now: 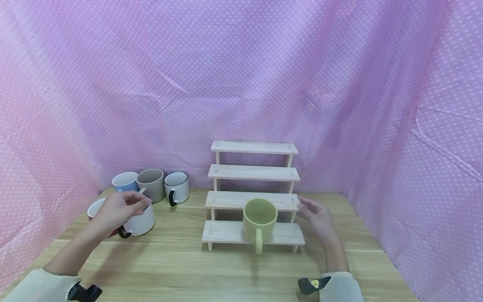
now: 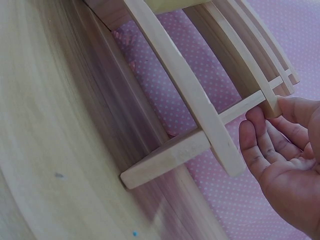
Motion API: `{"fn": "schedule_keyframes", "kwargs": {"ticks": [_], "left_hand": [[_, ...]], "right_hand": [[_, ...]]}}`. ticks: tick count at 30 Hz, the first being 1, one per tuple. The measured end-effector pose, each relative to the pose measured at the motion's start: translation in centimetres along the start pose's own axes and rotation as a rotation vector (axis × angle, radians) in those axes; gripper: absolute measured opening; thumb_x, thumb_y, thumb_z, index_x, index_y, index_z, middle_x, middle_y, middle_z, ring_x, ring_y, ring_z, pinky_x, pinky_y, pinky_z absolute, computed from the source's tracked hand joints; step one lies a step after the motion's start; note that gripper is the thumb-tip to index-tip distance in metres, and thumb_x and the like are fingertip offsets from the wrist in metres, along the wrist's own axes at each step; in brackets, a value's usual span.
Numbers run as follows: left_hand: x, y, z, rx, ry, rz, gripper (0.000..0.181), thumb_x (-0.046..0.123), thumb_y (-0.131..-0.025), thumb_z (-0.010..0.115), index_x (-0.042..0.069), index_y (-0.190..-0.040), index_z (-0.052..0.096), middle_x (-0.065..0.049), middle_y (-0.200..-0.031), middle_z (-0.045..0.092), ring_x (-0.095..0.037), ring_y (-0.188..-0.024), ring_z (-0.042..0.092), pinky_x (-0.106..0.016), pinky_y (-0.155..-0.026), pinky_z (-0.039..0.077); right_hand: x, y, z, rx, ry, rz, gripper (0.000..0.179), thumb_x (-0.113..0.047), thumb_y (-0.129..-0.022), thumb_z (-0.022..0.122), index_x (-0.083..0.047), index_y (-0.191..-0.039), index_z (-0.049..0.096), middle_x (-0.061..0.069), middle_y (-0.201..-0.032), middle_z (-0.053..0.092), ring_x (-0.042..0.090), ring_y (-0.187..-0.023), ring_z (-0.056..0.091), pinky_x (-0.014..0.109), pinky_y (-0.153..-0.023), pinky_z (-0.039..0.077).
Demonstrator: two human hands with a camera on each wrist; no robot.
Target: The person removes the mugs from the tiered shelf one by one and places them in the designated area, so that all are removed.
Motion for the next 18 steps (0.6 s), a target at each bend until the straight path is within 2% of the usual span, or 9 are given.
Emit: {"fn": "schedule_keyframes", "kwargs": {"ticks": [7, 12, 18], "left_hand": [[1.7, -0.9, 2.6, -0.049, 0.011, 0.008, 0.022, 0.024, -0.099, 0.07, 0.005, -0.109, 0.074, -0.007, -0.095, 0.073, -0.019, -0.079, 0.068, -0.031, -0.072, 0.055], [3.1, -1.5, 4.7, -0.063, 0.05, 0.049, 0.018, 0.02, -0.099, 0.069, 0.006, -0.107, 0.075, -0.005, -0.093, 0.072, -0.017, -0.08, 0.066, -0.031, -0.07, 0.056], [5.0, -2.2, 7.9, -0.083, 0.059, 0.106, 0.014, 0.019, -0.096, 0.073, 0.006, -0.1, 0.075, -0.001, -0.085, 0.071, -0.014, -0.077, 0.064, -0.03, -0.067, 0.056]], "right_hand": [[0.1, 0.0, -0.1, 0.009, 0.011, 0.002, 0.054, -0.01, -0.102, 0.064, 0.018, -0.142, 0.043, -0.013, -0.112, 0.07, 0.007, -0.091, 0.068, 0.024, -0.085, 0.059], [0.0, 0.0, -0.1, 0.008, 0.016, 0.0, 0.053, -0.01, -0.102, 0.064, 0.019, -0.142, 0.043, -0.014, -0.112, 0.07, 0.007, -0.091, 0.068, 0.024, -0.085, 0.059], [0.1, 0.0, -0.1, 0.003, 0.035, 0.003, 0.051, -0.009, -0.103, 0.062, 0.018, -0.143, 0.043, -0.015, -0.113, 0.07, 0.007, -0.092, 0.067, 0.027, -0.088, 0.059]]}}
Point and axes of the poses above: each hand's wrist, its own y-axis away from the middle knuckle, its own z-axis out of the palm, x = y × z, the point moved 4 cm from there along -y, towards the middle knuckle
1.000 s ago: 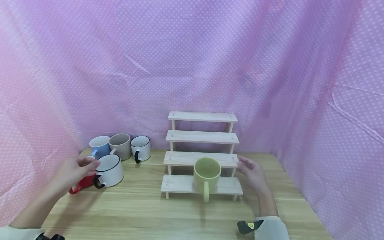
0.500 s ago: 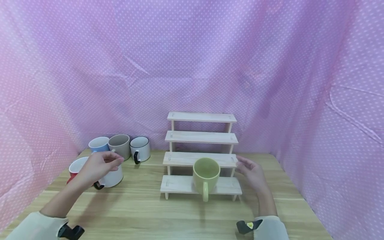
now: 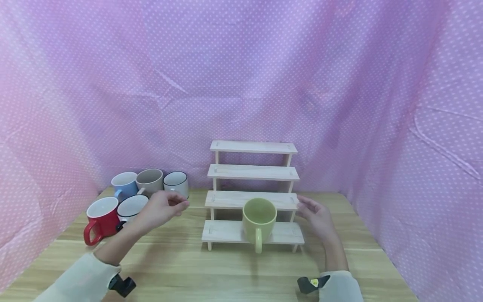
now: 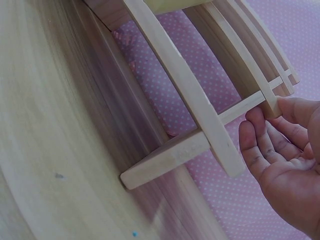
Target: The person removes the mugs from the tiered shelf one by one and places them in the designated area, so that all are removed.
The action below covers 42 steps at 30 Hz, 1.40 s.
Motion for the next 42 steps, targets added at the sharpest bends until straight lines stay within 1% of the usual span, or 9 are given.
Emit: {"fn": "schedule_keyframes", "kwargs": {"ticks": [5, 11, 17, 21, 26, 33, 35, 38, 42], "left_hand": [[1.6, -0.7, 2.5, -0.048, 0.041, 0.089, 0.008, 0.014, -0.094, 0.073, 0.007, -0.093, 0.075, 0.002, -0.083, 0.071, -0.012, -0.079, 0.065, -0.031, -0.072, 0.056], [3.6, -1.0, 5.5, -0.148, 0.071, 0.207, 0.009, 0.017, -0.096, 0.072, 0.01, -0.092, 0.075, 0.005, -0.081, 0.069, -0.009, -0.076, 0.063, -0.026, -0.069, 0.055], [5.3, -0.7, 8.3, -0.298, 0.11, 0.291, 0.014, 0.025, -0.098, 0.07, 0.013, -0.095, 0.075, 0.009, -0.085, 0.07, -0.007, -0.079, 0.063, -0.025, -0.073, 0.054], [6.2, -0.2, 10.0, -0.42, 0.191, 0.342, 0.014, 0.027, -0.099, 0.07, 0.014, -0.1, 0.076, 0.01, -0.092, 0.073, -0.006, -0.088, 0.066, -0.025, -0.08, 0.057], [6.8, 0.2, 11.6, -0.582, 0.332, 0.355, 0.014, 0.021, -0.097, 0.073, 0.012, -0.107, 0.076, 0.008, -0.101, 0.074, -0.006, -0.098, 0.068, -0.025, -0.085, 0.059], [7.4, 0.8, 13.0, -0.755, 0.451, 0.405, 0.027, 0.014, -0.097, 0.071, 0.001, -0.12, 0.072, -0.017, -0.118, 0.072, -0.007, -0.103, 0.068, -0.026, -0.09, 0.057], [7.5, 0.9, 13.4, -0.789, 0.479, 0.411, 0.029, 0.014, -0.097, 0.07, 0.0, -0.123, 0.071, -0.02, -0.121, 0.071, -0.007, -0.108, 0.067, -0.027, -0.094, 0.055], [7.5, 1.0, 13.9, -0.827, 0.51, 0.407, 0.032, 0.015, -0.098, 0.068, 0.001, -0.126, 0.07, -0.015, -0.124, 0.071, -0.01, -0.114, 0.066, -0.028, -0.1, 0.052], [7.5, 1.1, 14.3, -0.848, 0.53, 0.404, 0.035, 0.02, -0.099, 0.069, 0.004, -0.129, 0.069, 0.001, -0.125, 0.071, -0.014, -0.121, 0.064, -0.029, -0.104, 0.05]], "right_hand": [[0.0, 0.0, 0.1, -0.003, 0.009, 0.001, 0.051, -0.009, -0.103, 0.062, 0.017, -0.142, 0.044, -0.015, -0.113, 0.07, 0.008, -0.091, 0.068, 0.028, -0.089, 0.059], [-0.2, 0.1, 0.1, 0.002, -0.003, -0.007, 0.054, -0.011, -0.102, 0.064, 0.019, -0.142, 0.043, -0.015, -0.111, 0.07, 0.007, -0.09, 0.068, 0.023, -0.084, 0.059], [-0.1, 0.2, 0.1, -0.003, -0.016, -0.004, 0.054, -0.01, -0.103, 0.063, 0.019, -0.142, 0.042, -0.011, -0.111, 0.071, 0.007, -0.091, 0.068, 0.024, -0.084, 0.059], [-0.2, 0.2, 0.1, -0.002, -0.014, -0.001, 0.054, -0.01, -0.103, 0.063, 0.019, -0.143, 0.042, -0.009, -0.112, 0.071, 0.007, -0.091, 0.068, 0.023, -0.084, 0.059], [-0.3, 0.2, 0.2, 0.001, -0.007, -0.001, 0.053, -0.01, -0.103, 0.063, 0.019, -0.142, 0.042, -0.01, -0.112, 0.071, 0.007, -0.09, 0.068, 0.023, -0.084, 0.059], [-0.4, 0.2, 0.2, 0.009, 0.015, 0.0, 0.052, -0.01, -0.103, 0.062, 0.018, -0.142, 0.043, -0.012, -0.111, 0.071, 0.006, -0.09, 0.068, 0.023, -0.084, 0.059], [-0.4, 0.2, 0.2, 0.01, 0.023, -0.003, 0.051, -0.01, -0.103, 0.062, 0.018, -0.143, 0.044, -0.013, -0.111, 0.071, 0.006, -0.09, 0.068, 0.023, -0.084, 0.059], [-0.3, 0.2, 0.2, 0.006, 0.019, -0.006, 0.051, -0.009, -0.103, 0.062, 0.018, -0.143, 0.043, -0.014, -0.111, 0.071, 0.006, -0.09, 0.068, 0.023, -0.084, 0.059], [-0.3, 0.2, 0.2, 0.0, 0.01, -0.008, 0.052, -0.009, -0.103, 0.062, 0.019, -0.143, 0.043, -0.014, -0.11, 0.071, 0.006, -0.09, 0.068, 0.023, -0.084, 0.059]]}}
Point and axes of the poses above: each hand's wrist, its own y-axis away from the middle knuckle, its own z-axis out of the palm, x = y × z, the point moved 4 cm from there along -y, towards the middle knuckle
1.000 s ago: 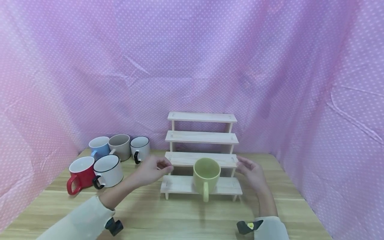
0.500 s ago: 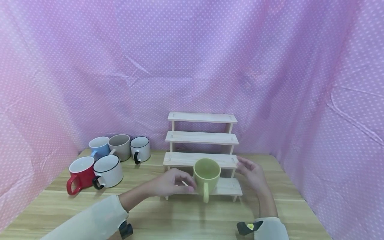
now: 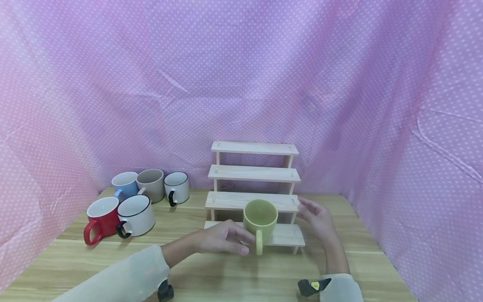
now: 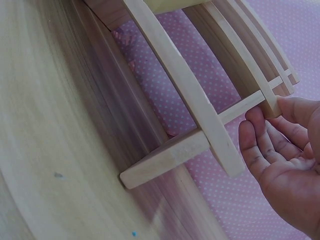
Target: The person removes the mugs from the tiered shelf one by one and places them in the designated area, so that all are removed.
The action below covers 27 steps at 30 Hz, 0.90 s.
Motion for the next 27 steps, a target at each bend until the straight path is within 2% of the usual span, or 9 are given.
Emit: {"fn": "schedule_keyframes", "kwargs": {"ticks": [5, 13, 17, 23, 27], "left_hand": [[-0.1, -0.2, 0.5, -0.028, 0.071, -0.011, 0.037, 0.018, -0.099, 0.068, 0.002, -0.132, 0.066, 0.012, -0.123, 0.069, -0.011, -0.125, 0.061, -0.028, -0.107, 0.048], [0.0, -0.4, 0.8, -0.039, 0.122, -0.025, 0.036, 0.016, -0.099, 0.068, -0.001, -0.13, 0.064, 0.012, -0.12, 0.069, -0.008, -0.126, 0.059, -0.028, -0.109, 0.046], [0.1, -0.3, 0.7, -0.017, 0.116, -0.04, 0.034, 0.016, -0.099, 0.067, 0.0, -0.129, 0.064, 0.007, -0.121, 0.07, -0.009, -0.123, 0.061, -0.028, -0.107, 0.048], [-0.2, 0.0, 0.2, 0.048, 0.126, -0.068, 0.027, 0.011, -0.1, 0.065, -0.004, -0.123, 0.065, -0.014, -0.12, 0.073, -0.009, -0.113, 0.066, -0.03, -0.101, 0.053], [-0.3, 0.1, -0.2, 0.065, 0.167, -0.076, 0.026, 0.01, -0.1, 0.064, -0.007, -0.12, 0.065, -0.017, -0.116, 0.073, -0.01, -0.105, 0.068, -0.044, -0.1, 0.055]], "right_hand": [[0.1, 0.0, 0.0, -0.004, -0.018, -0.007, 0.054, -0.01, -0.103, 0.063, 0.02, -0.142, 0.042, -0.012, -0.111, 0.071, 0.006, -0.092, 0.068, 0.024, -0.084, 0.059], [0.1, -0.1, -0.1, -0.01, -0.013, -0.009, 0.053, -0.01, -0.103, 0.062, 0.019, -0.142, 0.042, -0.015, -0.112, 0.071, 0.006, -0.093, 0.068, 0.024, -0.085, 0.059], [0.1, -0.2, -0.2, -0.018, -0.01, -0.012, 0.052, -0.009, -0.103, 0.062, 0.019, -0.142, 0.042, -0.016, -0.113, 0.071, 0.006, -0.093, 0.068, 0.024, -0.086, 0.059], [0.2, -0.3, -0.2, -0.011, 0.002, 0.005, 0.052, -0.01, -0.103, 0.062, 0.018, -0.143, 0.043, -0.014, -0.112, 0.071, 0.007, -0.093, 0.069, 0.024, -0.086, 0.059], [0.2, -0.3, -0.2, -0.004, 0.009, 0.013, 0.051, -0.011, -0.103, 0.062, 0.017, -0.143, 0.044, -0.014, -0.112, 0.07, 0.007, -0.093, 0.068, 0.024, -0.086, 0.059]]}}
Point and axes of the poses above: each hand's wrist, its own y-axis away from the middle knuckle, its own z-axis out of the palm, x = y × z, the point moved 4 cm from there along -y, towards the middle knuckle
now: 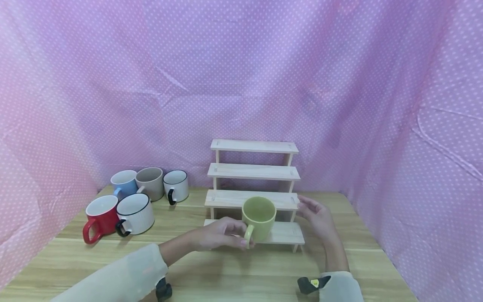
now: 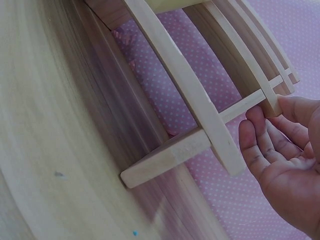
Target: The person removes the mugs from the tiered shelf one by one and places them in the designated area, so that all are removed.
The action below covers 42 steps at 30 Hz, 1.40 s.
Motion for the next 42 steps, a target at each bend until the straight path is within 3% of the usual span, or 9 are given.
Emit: {"fn": "schedule_keyframes", "kwargs": {"ticks": [3, 5, 12, 20, 25, 30, 36, 42], "left_hand": [[0.0, 0.1, -0.3, 0.012, 0.036, 0.0, 0.026, 0.01, -0.1, 0.064, -0.01, -0.117, 0.064, -0.02, -0.114, 0.072, -0.012, -0.101, 0.068, -0.057, -0.1, 0.053], [-0.1, 0.2, -0.6, 0.022, 0.043, 0.002, 0.027, 0.011, -0.101, 0.064, -0.011, -0.115, 0.064, -0.022, -0.113, 0.071, -0.012, -0.1, 0.068, -0.059, -0.099, 0.052], [-0.4, 0.6, -1.6, 0.059, 0.026, -0.016, 0.027, 0.015, -0.101, 0.065, -0.01, -0.11, 0.064, -0.027, -0.11, 0.071, -0.012, -0.095, 0.069, -0.039, -0.093, 0.059], [-0.8, 0.5, -2.5, 0.08, 0.091, -0.055, 0.018, 0.01, -0.101, 0.063, -0.008, -0.101, 0.064, -0.013, -0.1, 0.075, -0.013, -0.095, 0.07, -0.034, -0.095, 0.057], [-0.9, 0.6, -3.2, 0.086, 0.128, -0.058, 0.016, 0.012, -0.104, 0.059, 0.003, -0.091, 0.062, -0.003, -0.093, 0.07, -0.014, -0.095, 0.068, -0.04, -0.095, 0.057], [-1.3, 0.9, -3.8, 0.111, 0.204, -0.063, 0.022, 0.019, -0.108, 0.052, 0.007, -0.091, 0.059, -0.002, -0.086, 0.061, -0.015, -0.095, 0.065, -0.046, -0.097, 0.056], [-1.6, 1.1, -4.2, 0.194, 0.248, -0.069, 0.023, 0.018, -0.109, 0.051, 0.007, -0.091, 0.059, -0.003, -0.085, 0.058, -0.014, -0.083, 0.057, -0.039, -0.085, 0.058], [-1.0, 1.4, -4.6, 0.338, 0.152, -0.083, 0.024, 0.017, -0.104, 0.062, 0.0, -0.089, 0.066, -0.005, -0.084, 0.065, -0.014, -0.076, 0.056, -0.036, -0.077, 0.06]], "right_hand": [[-0.1, 0.0, 0.1, -0.002, -0.007, 0.001, 0.051, -0.011, -0.103, 0.062, 0.016, -0.144, 0.043, -0.013, -0.113, 0.07, 0.006, -0.094, 0.068, 0.025, -0.087, 0.059], [-0.2, 0.0, 0.1, -0.003, -0.009, 0.003, 0.052, -0.011, -0.103, 0.062, 0.016, -0.144, 0.043, -0.013, -0.114, 0.07, 0.006, -0.094, 0.068, 0.025, -0.087, 0.059], [-0.1, -0.1, 0.3, -0.007, -0.001, -0.003, 0.047, -0.005, -0.104, 0.059, 0.018, -0.142, 0.044, -0.011, -0.113, 0.071, 0.008, -0.094, 0.069, 0.027, -0.087, 0.059], [0.0, -0.1, 0.3, -0.007, 0.012, -0.023, 0.047, -0.006, -0.103, 0.06, 0.018, -0.141, 0.045, -0.011, -0.113, 0.07, 0.007, -0.094, 0.069, 0.028, -0.086, 0.06], [0.0, -0.1, 0.3, -0.005, 0.032, -0.013, 0.05, -0.011, -0.104, 0.061, 0.017, -0.142, 0.044, -0.012, -0.114, 0.07, 0.007, -0.095, 0.069, 0.026, -0.087, 0.059], [-0.2, 0.1, 0.3, -0.008, 0.039, -0.017, 0.051, -0.013, -0.104, 0.061, 0.017, -0.142, 0.044, -0.011, -0.115, 0.069, 0.007, -0.094, 0.068, 0.028, -0.088, 0.059], [-0.1, 0.1, 0.2, -0.011, 0.02, -0.013, 0.052, -0.012, -0.103, 0.062, 0.018, -0.142, 0.044, -0.014, -0.113, 0.07, 0.007, -0.093, 0.069, 0.026, -0.086, 0.059], [-0.2, 0.2, 0.1, -0.002, 0.028, -0.013, 0.052, -0.013, -0.104, 0.062, 0.017, -0.143, 0.044, -0.013, -0.115, 0.069, 0.006, -0.095, 0.068, 0.026, -0.088, 0.059]]}}
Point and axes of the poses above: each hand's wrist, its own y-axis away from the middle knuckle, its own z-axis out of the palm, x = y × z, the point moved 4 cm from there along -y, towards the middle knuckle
